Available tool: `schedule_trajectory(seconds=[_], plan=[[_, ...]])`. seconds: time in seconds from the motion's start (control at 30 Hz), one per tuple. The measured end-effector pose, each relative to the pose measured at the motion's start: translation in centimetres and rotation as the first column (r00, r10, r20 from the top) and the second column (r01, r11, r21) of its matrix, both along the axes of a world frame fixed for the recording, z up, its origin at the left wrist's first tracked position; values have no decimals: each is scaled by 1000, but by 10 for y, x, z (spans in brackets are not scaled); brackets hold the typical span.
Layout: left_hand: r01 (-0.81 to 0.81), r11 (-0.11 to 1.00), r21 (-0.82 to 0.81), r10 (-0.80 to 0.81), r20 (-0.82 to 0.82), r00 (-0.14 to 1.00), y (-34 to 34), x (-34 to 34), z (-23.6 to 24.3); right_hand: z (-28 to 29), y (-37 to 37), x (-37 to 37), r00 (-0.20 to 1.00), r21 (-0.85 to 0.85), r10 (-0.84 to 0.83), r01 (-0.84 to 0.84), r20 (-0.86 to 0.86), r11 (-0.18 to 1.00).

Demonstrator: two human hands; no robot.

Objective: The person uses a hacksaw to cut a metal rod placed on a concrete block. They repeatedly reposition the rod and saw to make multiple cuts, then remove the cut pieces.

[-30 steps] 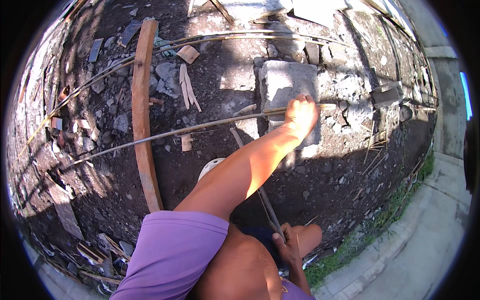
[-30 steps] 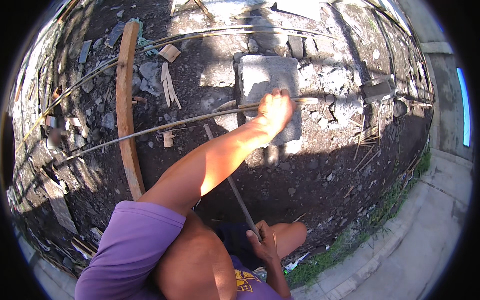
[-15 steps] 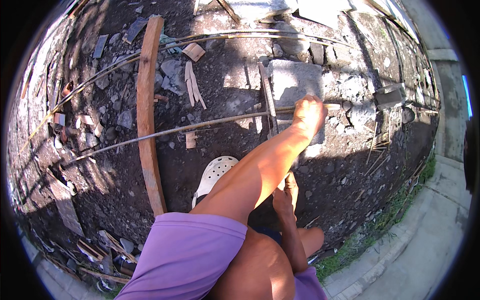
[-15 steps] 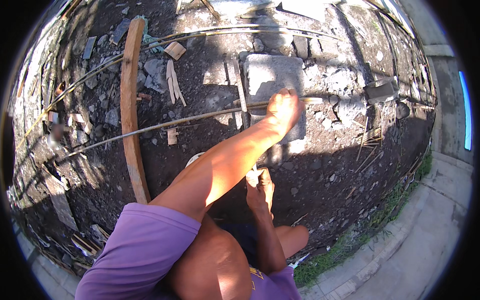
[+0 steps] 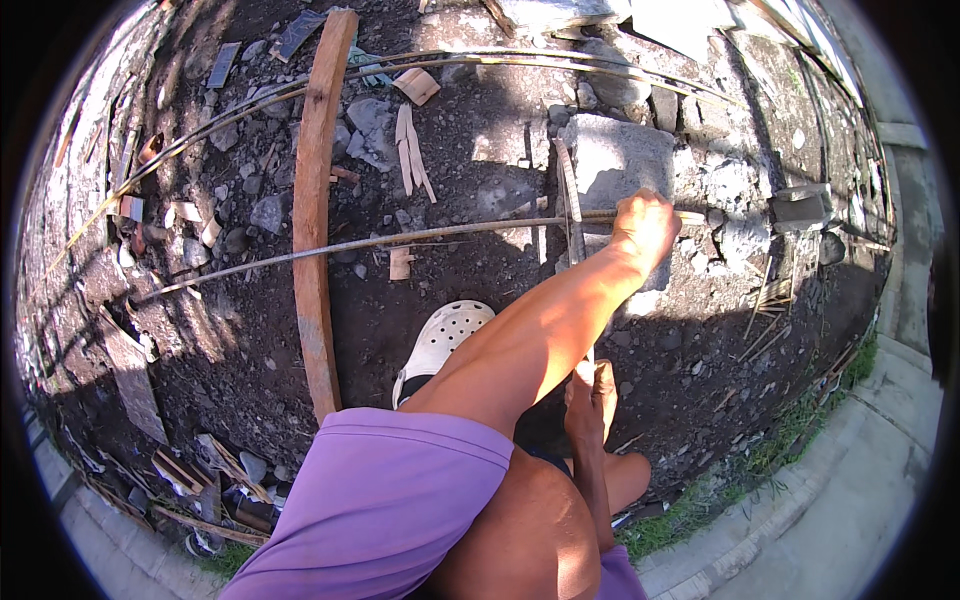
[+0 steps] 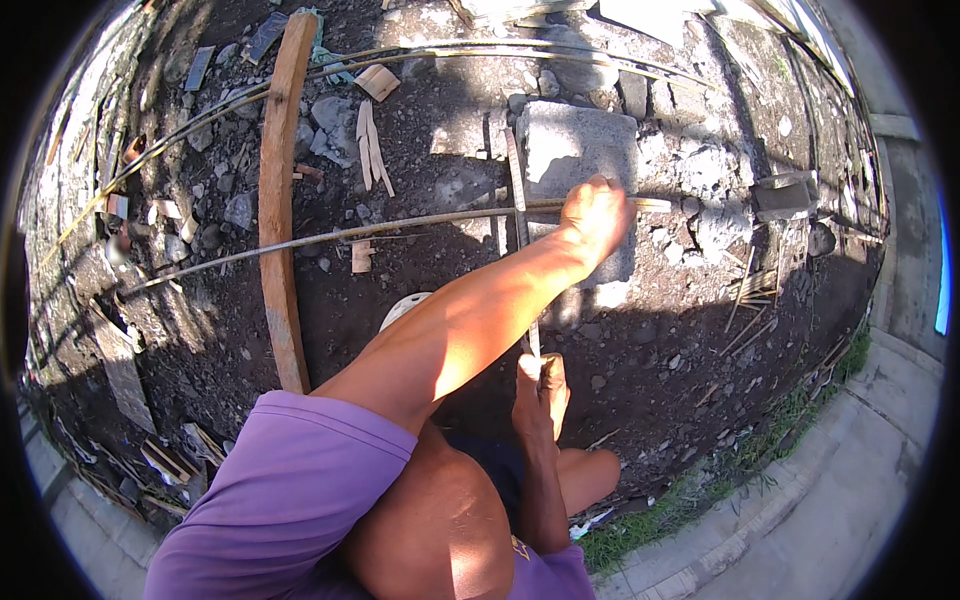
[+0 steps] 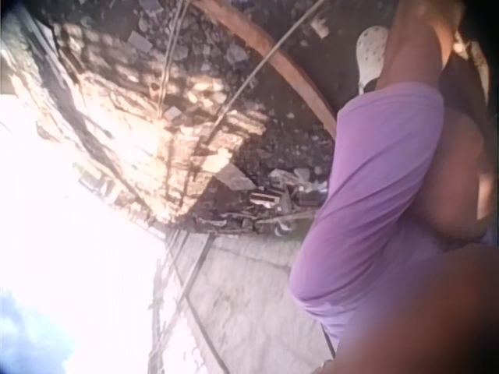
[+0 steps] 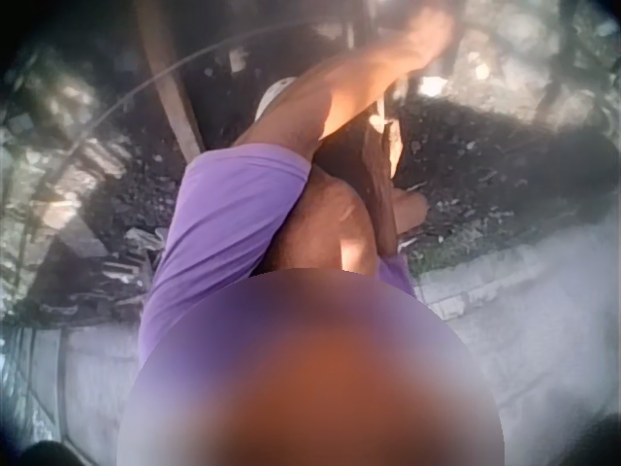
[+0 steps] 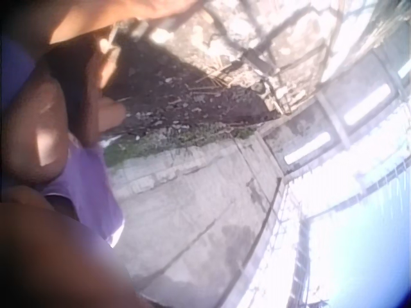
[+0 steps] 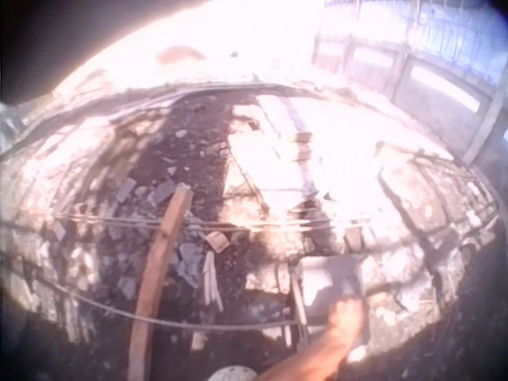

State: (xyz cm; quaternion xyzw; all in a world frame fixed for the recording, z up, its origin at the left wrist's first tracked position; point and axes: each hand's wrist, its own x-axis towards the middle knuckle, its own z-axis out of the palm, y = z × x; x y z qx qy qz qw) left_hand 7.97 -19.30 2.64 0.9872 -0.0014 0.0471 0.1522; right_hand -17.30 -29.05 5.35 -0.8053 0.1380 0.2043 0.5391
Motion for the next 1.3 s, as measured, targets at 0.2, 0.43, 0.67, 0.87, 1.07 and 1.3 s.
schedule_trajectory(seconds=[0.2, 0.43, 0.67, 0.87, 1.07, 1.3], plan=[[-168, 981, 98, 162, 70, 984, -28, 15, -31, 15, 16, -1, 993, -114, 27, -14, 119, 993], [-221, 975, 8, 219, 99, 971, -46, 28, -46, 1, 47, 52, 986, -85, 96, -85, 137, 993], [-249, 965, 78, 252, -32, 967, -54, 44, -67, 9, 55, 72, 979, -74, 129, -119, 156, 990], [-204, 969, -141, 182, -157, 971, -57, 58, -84, 12, 59, 86, 975, -70, 146, -136, 169, 988], [-277, 959, -63, 272, -77, 959, -68, 68, -109, 14, 58, 95, 970, -76, 168, -157, 175, 985], [-386, 906, 174, 368, 130, 921, -96, 93, -140, 17, 57, 106, 968, -81, 170, -157, 186, 984]])
